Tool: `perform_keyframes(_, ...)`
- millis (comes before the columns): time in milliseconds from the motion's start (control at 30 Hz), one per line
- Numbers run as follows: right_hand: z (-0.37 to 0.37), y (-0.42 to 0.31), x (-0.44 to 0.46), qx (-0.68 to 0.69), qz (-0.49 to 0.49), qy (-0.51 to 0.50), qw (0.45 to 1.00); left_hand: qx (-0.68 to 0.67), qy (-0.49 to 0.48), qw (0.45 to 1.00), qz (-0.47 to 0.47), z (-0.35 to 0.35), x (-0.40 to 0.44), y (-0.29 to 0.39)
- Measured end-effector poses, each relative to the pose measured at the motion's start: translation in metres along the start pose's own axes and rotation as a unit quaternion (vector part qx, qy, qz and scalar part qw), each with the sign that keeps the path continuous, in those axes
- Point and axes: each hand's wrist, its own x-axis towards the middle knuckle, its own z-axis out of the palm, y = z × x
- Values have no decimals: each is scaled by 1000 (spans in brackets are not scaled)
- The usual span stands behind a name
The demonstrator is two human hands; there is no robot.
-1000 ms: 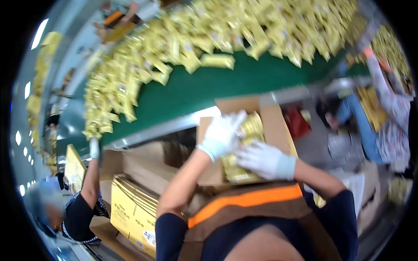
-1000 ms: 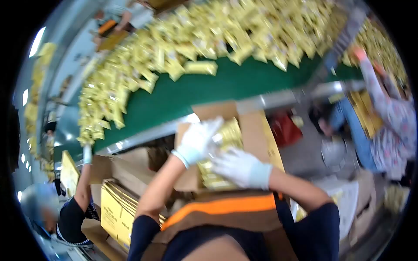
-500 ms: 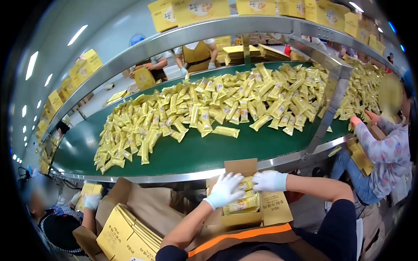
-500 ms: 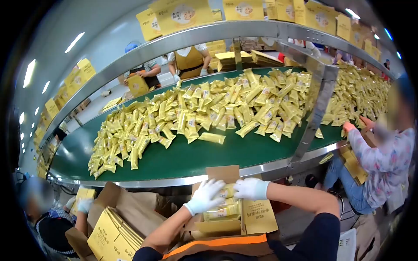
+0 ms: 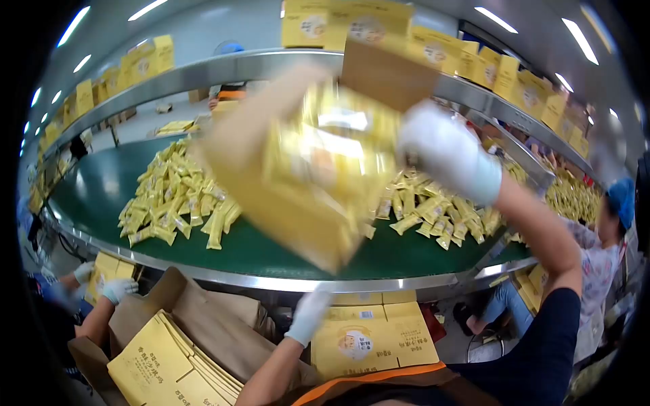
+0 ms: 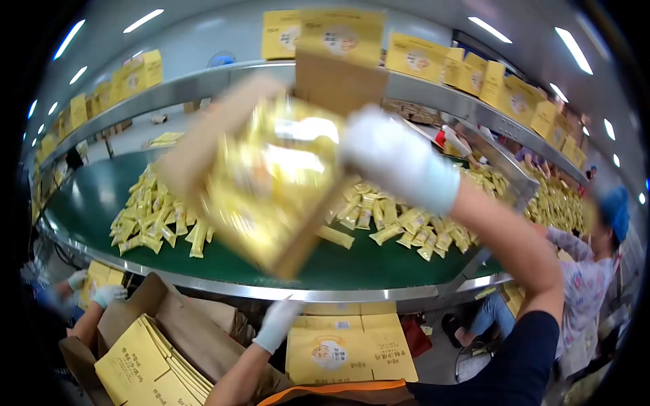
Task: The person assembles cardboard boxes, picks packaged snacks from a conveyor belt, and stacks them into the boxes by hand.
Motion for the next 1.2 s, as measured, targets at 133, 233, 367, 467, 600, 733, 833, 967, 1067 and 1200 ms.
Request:
perform_keyframes(133, 28, 95, 150, -28, 100, 72, 992, 391, -332, 852, 111, -44, -4, 67)
perform_keyframes(233, 69, 148, 223, -60, 181, 150, 970, 419, -203, 867, 178, -100, 17, 78)
perform_keyframes(367, 135, 182, 274, -107, 272, 199, 936, 378, -68, 901, 202, -172, 39, 81)
perform_keyframes(467, 186, 216, 294, -141, 296, 225, 918, 331, -139, 914, 190, -170, 54, 56)
perform_keyframes(600, 227, 215, 273, -189, 210, 182, 942, 395, -210, 867, 220, -156, 56, 58)
perform_keyframes(733, 241, 169, 242, -217, 148, 206, 943, 396, -163, 873, 233, -159, 58, 63)
perform_keyframes(833, 208, 58, 129, 107, 132, -135, 976, 410, -173, 874, 196, -158, 54, 70)
perform_keyframes(967, 133, -159, -101, 405, 65, -650, 639, 443, -188, 861, 162, -147, 50, 78)
perform_keyframes(1067, 152, -228, -301, 377, 468, -427, 676, 460, -263, 845, 69, -128, 35, 98)
perform_keyframes(1200, 150, -304, -383, 236, 735, -339, 538, 524, -355, 767, -102, -66, 29, 117)
